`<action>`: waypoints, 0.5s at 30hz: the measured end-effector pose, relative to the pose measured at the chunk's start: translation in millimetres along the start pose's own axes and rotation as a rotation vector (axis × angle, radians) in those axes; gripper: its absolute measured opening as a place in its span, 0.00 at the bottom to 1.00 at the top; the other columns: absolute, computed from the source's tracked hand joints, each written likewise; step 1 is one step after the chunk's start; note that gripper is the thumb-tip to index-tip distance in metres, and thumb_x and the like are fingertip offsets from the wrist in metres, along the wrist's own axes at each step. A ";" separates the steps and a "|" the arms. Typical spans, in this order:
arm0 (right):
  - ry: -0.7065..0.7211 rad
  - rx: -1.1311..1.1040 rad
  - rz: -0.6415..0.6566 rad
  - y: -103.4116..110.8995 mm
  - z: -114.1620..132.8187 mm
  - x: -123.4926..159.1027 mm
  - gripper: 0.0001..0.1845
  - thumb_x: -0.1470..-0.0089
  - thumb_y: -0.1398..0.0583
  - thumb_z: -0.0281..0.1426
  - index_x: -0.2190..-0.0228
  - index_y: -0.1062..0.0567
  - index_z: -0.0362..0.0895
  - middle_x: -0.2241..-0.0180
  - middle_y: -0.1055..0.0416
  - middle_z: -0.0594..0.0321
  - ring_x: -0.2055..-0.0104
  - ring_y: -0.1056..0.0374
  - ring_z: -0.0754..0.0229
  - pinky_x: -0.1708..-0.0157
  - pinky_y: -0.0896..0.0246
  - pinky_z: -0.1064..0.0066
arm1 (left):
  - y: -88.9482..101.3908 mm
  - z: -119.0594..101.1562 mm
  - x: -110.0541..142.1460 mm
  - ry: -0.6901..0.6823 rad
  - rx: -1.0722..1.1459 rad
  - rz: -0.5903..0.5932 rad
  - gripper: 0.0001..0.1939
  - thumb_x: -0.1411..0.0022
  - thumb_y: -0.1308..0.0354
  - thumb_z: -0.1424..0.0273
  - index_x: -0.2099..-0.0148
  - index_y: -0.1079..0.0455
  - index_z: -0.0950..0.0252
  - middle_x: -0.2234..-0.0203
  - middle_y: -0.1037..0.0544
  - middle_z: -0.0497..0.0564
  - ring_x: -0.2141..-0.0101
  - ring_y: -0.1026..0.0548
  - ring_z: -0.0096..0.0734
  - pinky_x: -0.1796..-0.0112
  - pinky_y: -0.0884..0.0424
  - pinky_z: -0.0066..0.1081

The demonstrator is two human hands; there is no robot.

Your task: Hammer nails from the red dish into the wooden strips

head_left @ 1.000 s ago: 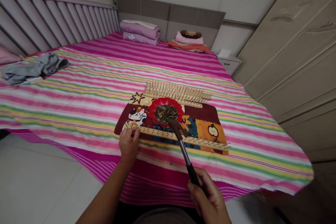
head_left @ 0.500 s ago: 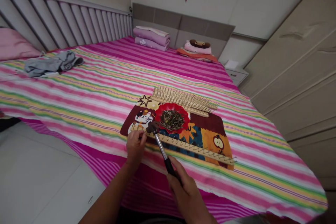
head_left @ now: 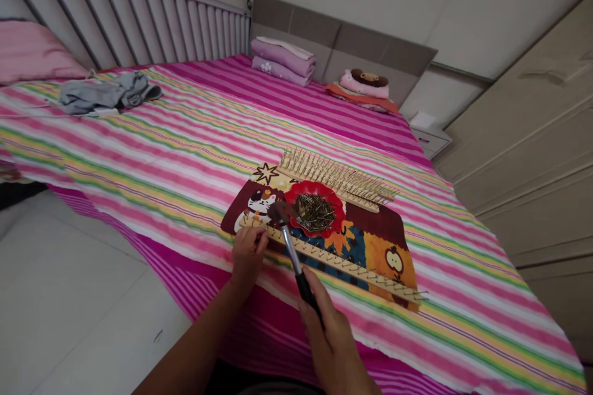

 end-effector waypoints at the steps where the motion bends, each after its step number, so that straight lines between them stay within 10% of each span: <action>1: -0.010 0.001 0.030 -2.2 -3.0 -1.2 0.26 0.40 0.47 0.34 0.41 0.35 0.49 0.45 0.32 0.60 0.43 0.36 0.58 0.46 0.39 0.68 | 0.4 0.1 -0.1 -0.013 -0.008 0.002 0.06 0.40 0.47 0.69 0.68 0.31 0.62 0.74 0.27 0.50 0.69 0.30 0.33 0.65 0.34 0.32; 15: -0.194 -0.083 -0.419 48.7 -22.6 42.9 0.26 0.45 0.41 0.42 0.46 0.29 0.48 0.55 0.25 0.59 0.54 0.29 0.57 0.56 0.33 0.70 | 2.8 -2.4 -5.1 -0.016 -0.032 0.038 0.10 0.40 0.49 0.63 0.67 0.31 0.61 0.74 0.26 0.53 0.69 0.30 0.37 0.64 0.34 0.36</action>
Point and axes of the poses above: each hand's wrist, its own x-axis away from the middle knuckle, its own y-axis out of the back of the hand, z = x × y, the point moved 2 cm from there along -x, towards the middle knuckle
